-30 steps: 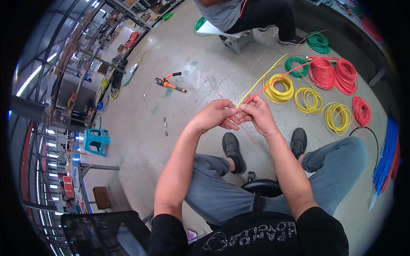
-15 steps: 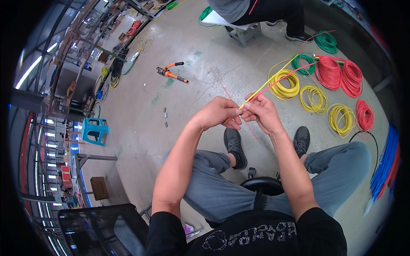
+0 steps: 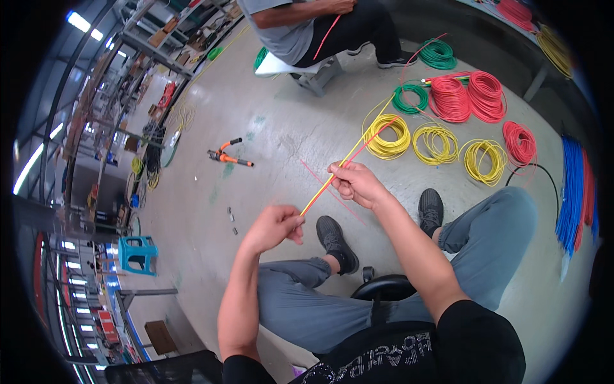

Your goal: The person measures and cuts colored wires, strips their ends with pliers, and connects them to terminals on an electrical panel. They handle blue, red, and yellow wires and use wire cutters and pliers throughout the process.

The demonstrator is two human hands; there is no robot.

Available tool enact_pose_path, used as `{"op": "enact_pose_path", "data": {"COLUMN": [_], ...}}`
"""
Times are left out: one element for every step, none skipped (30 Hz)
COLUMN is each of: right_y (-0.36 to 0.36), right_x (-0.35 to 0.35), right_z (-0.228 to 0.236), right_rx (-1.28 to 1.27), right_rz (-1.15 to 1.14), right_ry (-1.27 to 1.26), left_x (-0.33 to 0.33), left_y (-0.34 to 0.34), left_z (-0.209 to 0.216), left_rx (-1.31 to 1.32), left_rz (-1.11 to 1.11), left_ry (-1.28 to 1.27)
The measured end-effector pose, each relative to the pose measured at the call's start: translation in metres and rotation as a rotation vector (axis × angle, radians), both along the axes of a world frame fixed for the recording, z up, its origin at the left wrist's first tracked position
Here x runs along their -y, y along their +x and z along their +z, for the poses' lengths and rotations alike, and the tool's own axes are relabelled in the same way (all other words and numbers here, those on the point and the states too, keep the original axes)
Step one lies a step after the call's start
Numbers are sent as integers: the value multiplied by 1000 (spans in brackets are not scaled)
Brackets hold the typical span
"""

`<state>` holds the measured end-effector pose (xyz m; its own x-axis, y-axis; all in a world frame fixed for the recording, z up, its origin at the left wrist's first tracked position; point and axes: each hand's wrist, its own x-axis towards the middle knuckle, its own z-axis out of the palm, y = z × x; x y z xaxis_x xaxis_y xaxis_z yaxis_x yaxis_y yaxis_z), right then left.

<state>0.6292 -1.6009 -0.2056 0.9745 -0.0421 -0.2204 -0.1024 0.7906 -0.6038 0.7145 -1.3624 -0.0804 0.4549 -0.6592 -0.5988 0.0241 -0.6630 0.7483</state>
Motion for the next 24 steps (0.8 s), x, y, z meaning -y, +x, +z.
{"op": "enact_pose_path", "data": {"right_y": [3,10,14,19,25,30,34,40,47,54,61,67,72,76,80,84,88,90,93,96,97,97,95,93], "right_x": [10,17,25,33,31,33,33,30,27,24,18,10,1,-6,-12,-22,-29,-41,-52,-62,-70,-80,-86,-89], "right_z": [-6,-18,-25,-33,-33,-31,-29,-32,-34,-35,-33,-29,-25,-24,-25,-26,-28,-23,-23,-25,-29,-29,-31,-34], "right_rx": [0,9,14,9,-3,-16,-30,-21,-9,4,-4,-12,-24,-34,-31,-25,-24,-38,-15,6,18,-35,-95,-82], "right_rz": [-25,-37,-59,-82,-91,-109,-128,-114,-104,-94,-109,-121,-135,-165,-187,-197,-215,-232,-236,-241,-254,-249,-256,-277], "right_ry": [24,58,90,99,88,73,59,29,-1,-30,-60,-89,-118,-173,-185,-195,-212,-201,-208,-211,-216,-244,-268,-252], "left_x": [-9,-21,-27,-32,-43,-49,-54,-60,-67,-76,-84,-91,-94,-89,-58,-15,26,55,83,110,136,145,151,154], "left_y": [0,-3,-5,-8,-13,-17,-20,-23,-21,-12,-2,11,28,41,49,53,56,64,73,80,85,93,97,101], "left_z": [2,8,13,20,26,30,34,35,35,29,22,15,7,3,10,20,17,5,-12,-26,-38,-62,-75,-86], "left_rx": [20,48,52,56,60,72,83,90,76,62,46,226,404,577,667,755,813,947,971,994,870,887,701,516], "left_rz": [-11,-10,-7,-3,22,30,37,50,29,8,-5,-56,-109,-169,-134,-89,-57,-85,-98,-113,-141,-152,-74,3], "left_ry": [12,33,48,64,84,103,121,137,141,145,146,184,221,254,242,237,150,44,21,-1,39,33,10,-9]}}
